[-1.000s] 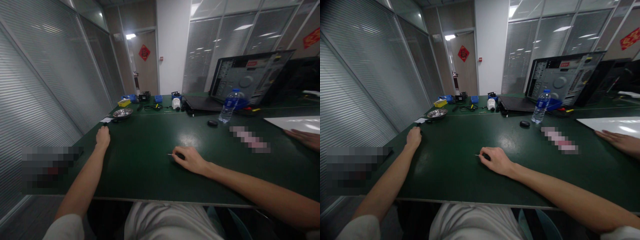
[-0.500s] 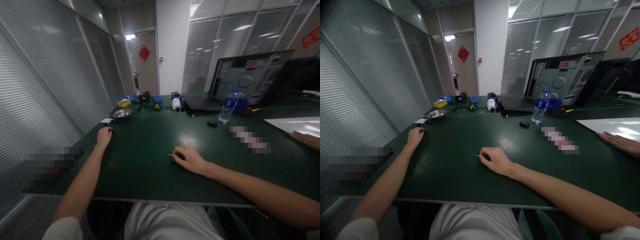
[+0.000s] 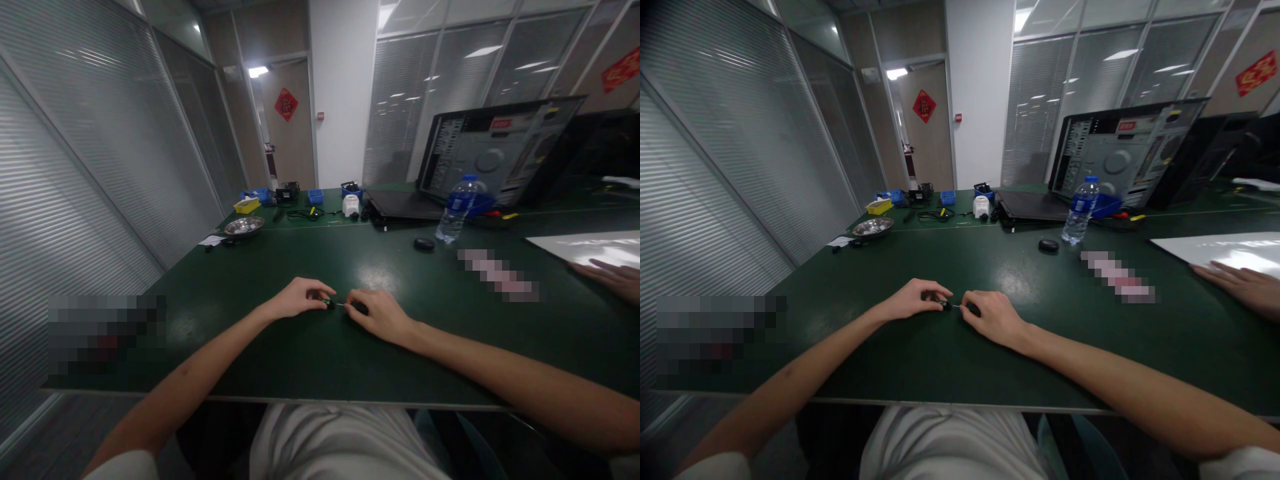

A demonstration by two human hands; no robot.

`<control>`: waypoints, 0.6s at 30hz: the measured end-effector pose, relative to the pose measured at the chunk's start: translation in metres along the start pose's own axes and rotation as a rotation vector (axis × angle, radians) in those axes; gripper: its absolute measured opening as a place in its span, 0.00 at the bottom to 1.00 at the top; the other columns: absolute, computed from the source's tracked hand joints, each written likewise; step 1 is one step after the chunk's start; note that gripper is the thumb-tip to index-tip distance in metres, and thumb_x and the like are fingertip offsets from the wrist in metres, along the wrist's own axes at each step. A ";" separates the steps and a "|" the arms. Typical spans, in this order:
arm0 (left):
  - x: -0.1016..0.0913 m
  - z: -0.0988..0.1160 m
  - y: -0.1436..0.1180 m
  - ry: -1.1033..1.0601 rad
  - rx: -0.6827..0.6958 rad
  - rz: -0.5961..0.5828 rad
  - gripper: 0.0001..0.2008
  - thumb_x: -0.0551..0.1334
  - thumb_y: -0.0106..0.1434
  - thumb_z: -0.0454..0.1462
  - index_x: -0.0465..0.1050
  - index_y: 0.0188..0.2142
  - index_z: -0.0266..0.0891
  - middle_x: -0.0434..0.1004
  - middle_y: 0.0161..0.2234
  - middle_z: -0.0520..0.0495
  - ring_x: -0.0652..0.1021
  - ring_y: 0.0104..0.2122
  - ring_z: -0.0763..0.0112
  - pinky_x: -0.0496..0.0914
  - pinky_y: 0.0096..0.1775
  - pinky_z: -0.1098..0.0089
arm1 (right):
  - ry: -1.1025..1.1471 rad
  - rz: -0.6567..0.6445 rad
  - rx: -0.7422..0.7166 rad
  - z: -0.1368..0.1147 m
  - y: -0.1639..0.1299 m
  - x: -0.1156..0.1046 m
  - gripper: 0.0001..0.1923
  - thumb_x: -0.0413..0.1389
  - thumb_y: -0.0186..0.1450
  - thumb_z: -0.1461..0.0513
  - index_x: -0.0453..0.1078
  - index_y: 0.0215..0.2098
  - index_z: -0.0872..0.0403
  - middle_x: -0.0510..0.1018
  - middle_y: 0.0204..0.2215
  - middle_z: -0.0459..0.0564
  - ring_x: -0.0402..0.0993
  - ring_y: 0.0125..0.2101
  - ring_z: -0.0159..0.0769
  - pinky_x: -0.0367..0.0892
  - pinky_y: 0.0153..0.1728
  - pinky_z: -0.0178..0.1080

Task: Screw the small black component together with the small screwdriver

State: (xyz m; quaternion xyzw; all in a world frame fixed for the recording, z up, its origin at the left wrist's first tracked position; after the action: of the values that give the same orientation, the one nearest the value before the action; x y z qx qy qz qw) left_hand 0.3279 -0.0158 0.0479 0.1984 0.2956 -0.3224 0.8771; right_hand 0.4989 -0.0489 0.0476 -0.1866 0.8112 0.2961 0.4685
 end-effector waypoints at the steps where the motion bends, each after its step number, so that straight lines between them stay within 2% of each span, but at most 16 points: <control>1: 0.009 0.006 0.002 -0.020 0.005 -0.002 0.20 0.69 0.63 0.39 0.78 0.55 0.38 0.83 0.43 0.44 0.79 0.39 0.68 0.68 0.39 0.71 | -0.006 0.002 0.002 0.001 0.000 0.001 0.10 0.53 0.73 0.57 0.74 0.41 0.51 0.79 0.32 0.46 0.73 0.30 0.34 0.59 0.32 0.36; 4: 0.018 0.007 0.004 -0.049 -0.021 0.015 0.19 0.70 0.63 0.39 0.79 0.53 0.38 0.83 0.42 0.45 0.77 0.35 0.69 0.66 0.36 0.72 | -0.013 0.002 0.003 0.002 0.000 0.002 0.10 0.53 0.72 0.57 0.74 0.41 0.51 0.79 0.33 0.46 0.73 0.30 0.34 0.58 0.32 0.36; 8: 0.015 0.000 0.001 -0.002 -0.018 0.032 0.14 0.70 0.64 0.40 0.82 0.48 0.38 0.82 0.40 0.45 0.75 0.33 0.71 0.65 0.36 0.71 | -0.010 -0.004 0.001 0.002 0.000 0.001 0.10 0.53 0.72 0.57 0.75 0.40 0.51 0.80 0.33 0.47 0.73 0.30 0.34 0.59 0.32 0.36; 18: 0.012 0.004 0.001 -0.093 0.066 0.094 0.09 0.70 0.64 0.39 0.85 0.42 0.39 0.83 0.42 0.42 0.81 0.40 0.65 0.72 0.44 0.67 | -0.048 0.010 0.026 0.001 -0.001 -0.002 0.09 0.54 0.71 0.58 0.76 0.39 0.51 0.80 0.31 0.46 0.72 0.28 0.34 0.56 0.30 0.36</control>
State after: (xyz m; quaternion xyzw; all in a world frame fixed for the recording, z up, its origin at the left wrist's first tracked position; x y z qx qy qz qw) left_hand 0.3374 -0.0228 0.0437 0.2256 0.2339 -0.2995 0.8971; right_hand 0.5009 -0.0486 0.0483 -0.1694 0.8043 0.2924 0.4887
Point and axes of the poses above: each hand's wrist, its own y-axis towards the middle knuckle, its own x-axis out of the palm, z = x × y, the point moved 8 cm from there along y, towards the middle knuckle
